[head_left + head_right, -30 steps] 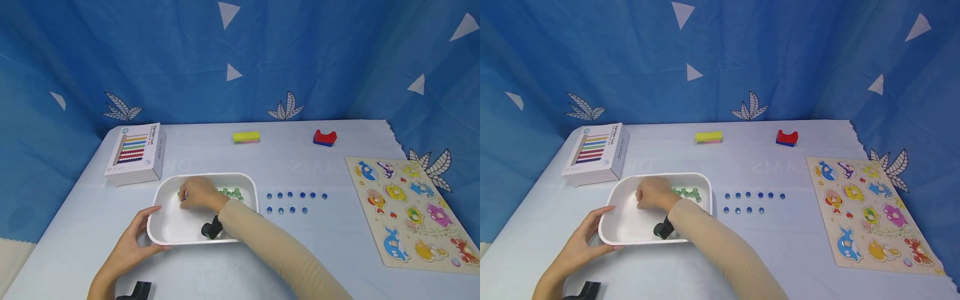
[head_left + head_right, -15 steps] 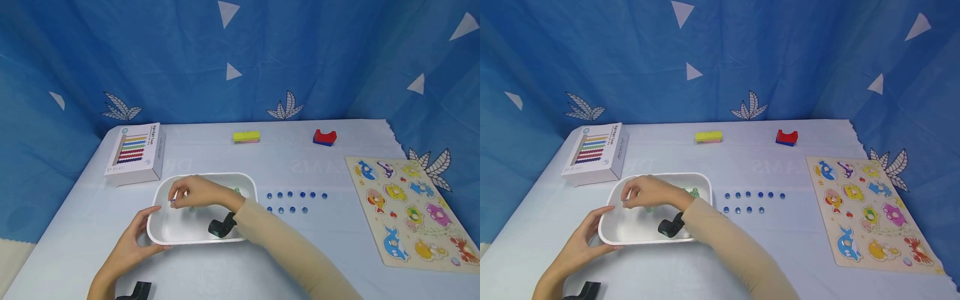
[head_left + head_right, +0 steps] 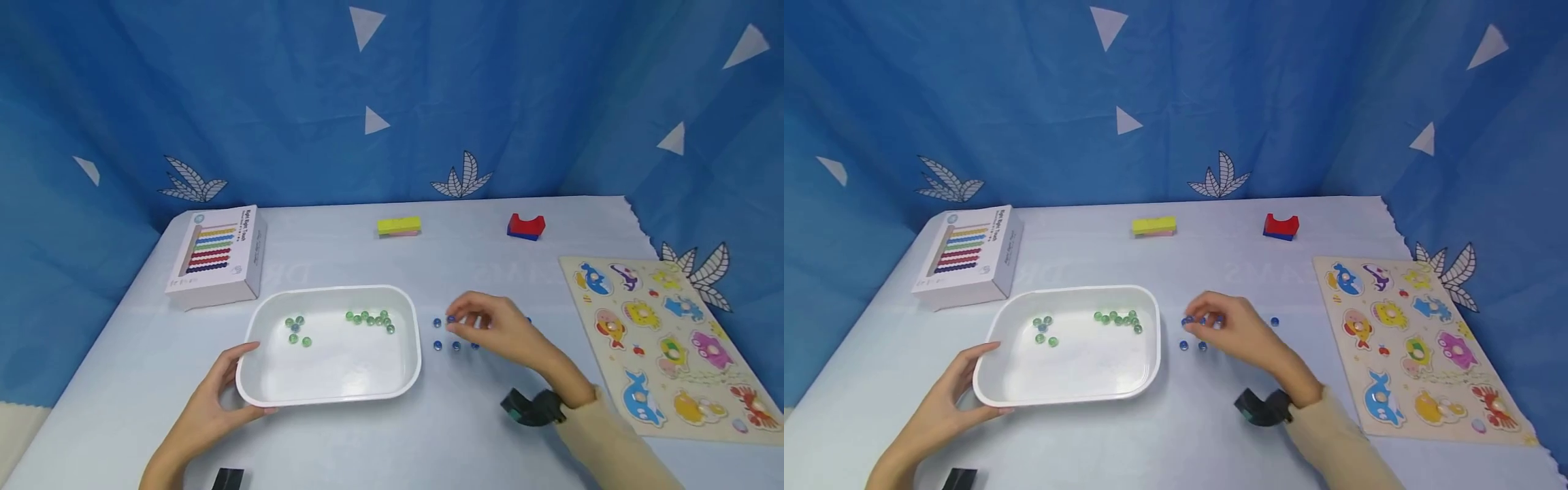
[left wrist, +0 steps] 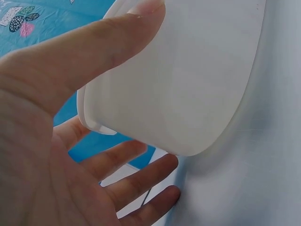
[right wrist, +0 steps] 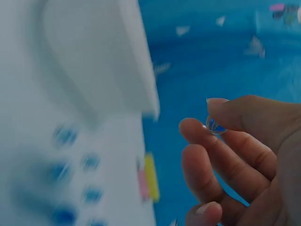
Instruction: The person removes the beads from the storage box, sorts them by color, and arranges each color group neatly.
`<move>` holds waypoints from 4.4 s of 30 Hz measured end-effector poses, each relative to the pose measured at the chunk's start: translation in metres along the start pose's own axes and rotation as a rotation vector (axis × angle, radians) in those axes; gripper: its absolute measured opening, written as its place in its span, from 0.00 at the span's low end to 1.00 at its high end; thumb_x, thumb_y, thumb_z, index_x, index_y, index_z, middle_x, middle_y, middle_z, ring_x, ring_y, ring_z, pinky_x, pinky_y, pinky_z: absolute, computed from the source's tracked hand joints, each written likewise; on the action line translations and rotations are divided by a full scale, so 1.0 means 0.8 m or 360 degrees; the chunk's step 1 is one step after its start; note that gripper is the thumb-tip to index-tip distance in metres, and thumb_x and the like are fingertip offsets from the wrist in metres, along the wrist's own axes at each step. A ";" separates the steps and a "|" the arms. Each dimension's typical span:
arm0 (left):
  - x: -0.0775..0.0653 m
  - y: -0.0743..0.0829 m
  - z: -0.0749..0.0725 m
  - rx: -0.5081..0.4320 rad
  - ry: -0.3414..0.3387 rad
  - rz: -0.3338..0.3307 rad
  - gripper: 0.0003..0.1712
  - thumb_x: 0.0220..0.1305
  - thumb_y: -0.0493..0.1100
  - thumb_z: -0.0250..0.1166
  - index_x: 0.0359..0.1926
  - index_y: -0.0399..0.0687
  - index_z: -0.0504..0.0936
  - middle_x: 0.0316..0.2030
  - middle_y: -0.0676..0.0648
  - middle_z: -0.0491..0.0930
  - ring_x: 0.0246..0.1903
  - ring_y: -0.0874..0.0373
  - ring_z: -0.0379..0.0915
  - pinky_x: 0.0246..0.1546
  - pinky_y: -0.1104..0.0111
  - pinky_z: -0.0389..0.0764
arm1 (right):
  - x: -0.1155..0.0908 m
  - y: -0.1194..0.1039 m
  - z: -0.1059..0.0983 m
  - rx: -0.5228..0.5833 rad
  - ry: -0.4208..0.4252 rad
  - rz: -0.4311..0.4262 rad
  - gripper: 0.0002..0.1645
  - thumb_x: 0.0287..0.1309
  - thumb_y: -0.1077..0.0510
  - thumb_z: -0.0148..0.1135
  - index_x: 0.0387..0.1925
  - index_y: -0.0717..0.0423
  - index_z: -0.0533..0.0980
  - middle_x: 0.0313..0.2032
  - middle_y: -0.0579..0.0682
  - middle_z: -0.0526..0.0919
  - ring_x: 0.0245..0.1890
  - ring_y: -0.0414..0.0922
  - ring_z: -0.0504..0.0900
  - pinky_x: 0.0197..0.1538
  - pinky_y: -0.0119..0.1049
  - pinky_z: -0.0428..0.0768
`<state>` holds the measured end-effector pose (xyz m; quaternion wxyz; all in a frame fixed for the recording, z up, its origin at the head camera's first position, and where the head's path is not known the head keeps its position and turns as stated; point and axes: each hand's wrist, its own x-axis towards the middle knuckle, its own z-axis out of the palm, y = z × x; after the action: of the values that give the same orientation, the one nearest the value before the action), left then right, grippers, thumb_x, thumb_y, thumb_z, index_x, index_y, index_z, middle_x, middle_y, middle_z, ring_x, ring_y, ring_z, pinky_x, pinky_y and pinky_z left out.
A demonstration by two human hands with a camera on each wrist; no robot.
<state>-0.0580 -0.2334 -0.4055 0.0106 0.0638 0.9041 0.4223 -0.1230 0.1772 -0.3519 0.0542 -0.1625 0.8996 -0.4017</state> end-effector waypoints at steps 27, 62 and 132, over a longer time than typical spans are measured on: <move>0.002 -0.004 0.000 0.0030 -0.0001 -0.0002 0.53 0.35 0.49 0.76 0.63 0.60 0.58 0.59 0.43 0.67 0.49 0.84 0.58 0.45 0.89 0.58 | -0.076 0.125 0.002 -0.0392 0.0495 0.0175 0.12 0.44 0.62 0.68 0.34 0.48 0.79 0.25 0.40 0.72 0.25 0.34 0.67 0.26 0.24 0.67; 0.004 0.001 0.001 0.0088 -0.0001 -0.0067 0.53 0.34 0.52 0.76 0.63 0.66 0.57 0.61 0.45 0.65 0.49 0.87 0.54 0.47 0.79 0.62 | 0.060 -0.036 -0.019 -0.0329 -0.0123 -0.0176 0.15 0.56 0.49 0.59 0.45 0.46 0.76 0.38 0.41 0.80 0.37 0.38 0.75 0.42 0.32 0.77; 0.002 0.001 -0.001 0.0080 -0.0065 -0.0165 0.53 0.35 0.54 0.75 0.63 0.68 0.56 0.58 0.43 0.68 0.48 0.62 0.67 0.47 0.45 0.64 | -0.010 0.018 -0.042 -0.0186 0.0360 -0.0100 0.10 0.53 0.55 0.61 0.38 0.51 0.75 0.29 0.42 0.81 0.29 0.33 0.74 0.34 0.26 0.73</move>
<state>-0.0599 -0.2337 -0.4042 0.0492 0.0258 0.9162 0.3970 -0.1265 0.2128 -0.3406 -0.0698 -0.1471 0.9163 -0.3658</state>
